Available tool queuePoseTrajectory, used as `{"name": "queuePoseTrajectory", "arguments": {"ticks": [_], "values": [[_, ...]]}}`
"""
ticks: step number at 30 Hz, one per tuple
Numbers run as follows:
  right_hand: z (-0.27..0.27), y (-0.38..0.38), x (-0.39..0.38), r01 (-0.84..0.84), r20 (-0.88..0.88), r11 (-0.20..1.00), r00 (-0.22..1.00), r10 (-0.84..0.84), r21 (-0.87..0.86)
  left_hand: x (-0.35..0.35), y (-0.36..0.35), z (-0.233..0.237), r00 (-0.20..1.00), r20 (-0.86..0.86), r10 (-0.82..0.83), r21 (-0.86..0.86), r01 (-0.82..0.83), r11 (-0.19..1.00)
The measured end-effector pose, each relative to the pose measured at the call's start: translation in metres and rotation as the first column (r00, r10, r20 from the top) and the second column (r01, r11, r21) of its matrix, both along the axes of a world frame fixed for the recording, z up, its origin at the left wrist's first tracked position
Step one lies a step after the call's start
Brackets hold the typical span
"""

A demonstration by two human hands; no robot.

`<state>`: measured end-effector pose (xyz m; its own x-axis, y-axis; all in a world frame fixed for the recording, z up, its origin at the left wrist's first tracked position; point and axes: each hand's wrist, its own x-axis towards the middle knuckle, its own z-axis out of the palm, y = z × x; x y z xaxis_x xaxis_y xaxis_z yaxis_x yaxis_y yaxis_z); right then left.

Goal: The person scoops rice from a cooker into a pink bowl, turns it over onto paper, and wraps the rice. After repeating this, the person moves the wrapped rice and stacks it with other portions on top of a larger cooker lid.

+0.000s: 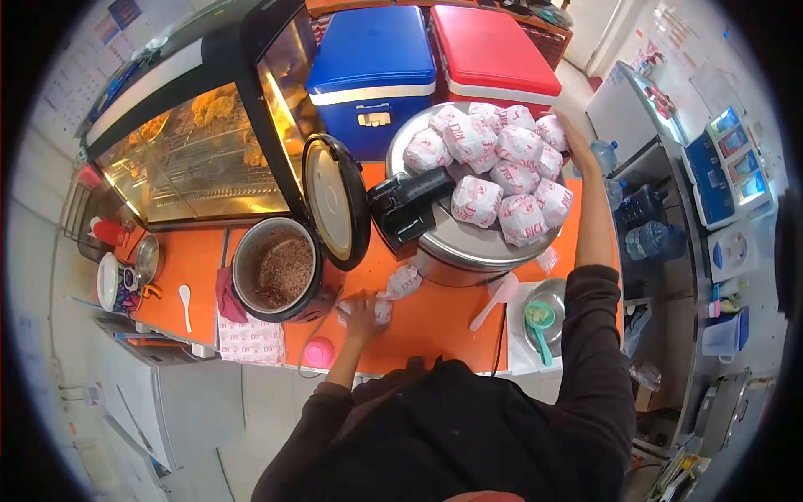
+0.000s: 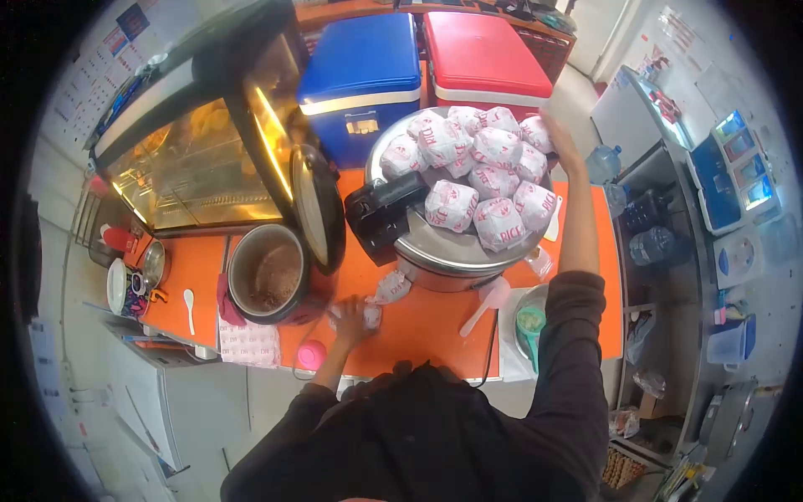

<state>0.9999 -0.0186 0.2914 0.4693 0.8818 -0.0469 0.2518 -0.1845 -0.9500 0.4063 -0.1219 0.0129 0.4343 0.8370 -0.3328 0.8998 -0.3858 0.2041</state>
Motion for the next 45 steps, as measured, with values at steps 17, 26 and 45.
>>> {"name": "queuePoseTrajectory", "arguments": {"ticks": [17, 26, 45], "values": [[-0.275, -0.149, -0.476, -0.632, 0.626, 0.698, 0.402, 0.668, -0.337, -0.056, -0.027, -0.031, 0.956, 0.206, 0.211, -0.067, -0.201, 0.977], [-0.275, -0.196, -0.416, -0.888, -0.233, 0.405, 0.45, 0.862, -0.219, -0.073, -0.054, 0.131, 0.085, 0.38, 0.921, -0.838, 0.454, 0.304], [0.045, -0.102, -0.244, -0.238, 0.896, 0.944, 0.431, -0.106, 0.226, 0.19, 0.169, 0.298, 0.434, 0.776, -0.459, 0.494, 0.036, 0.869]]}}
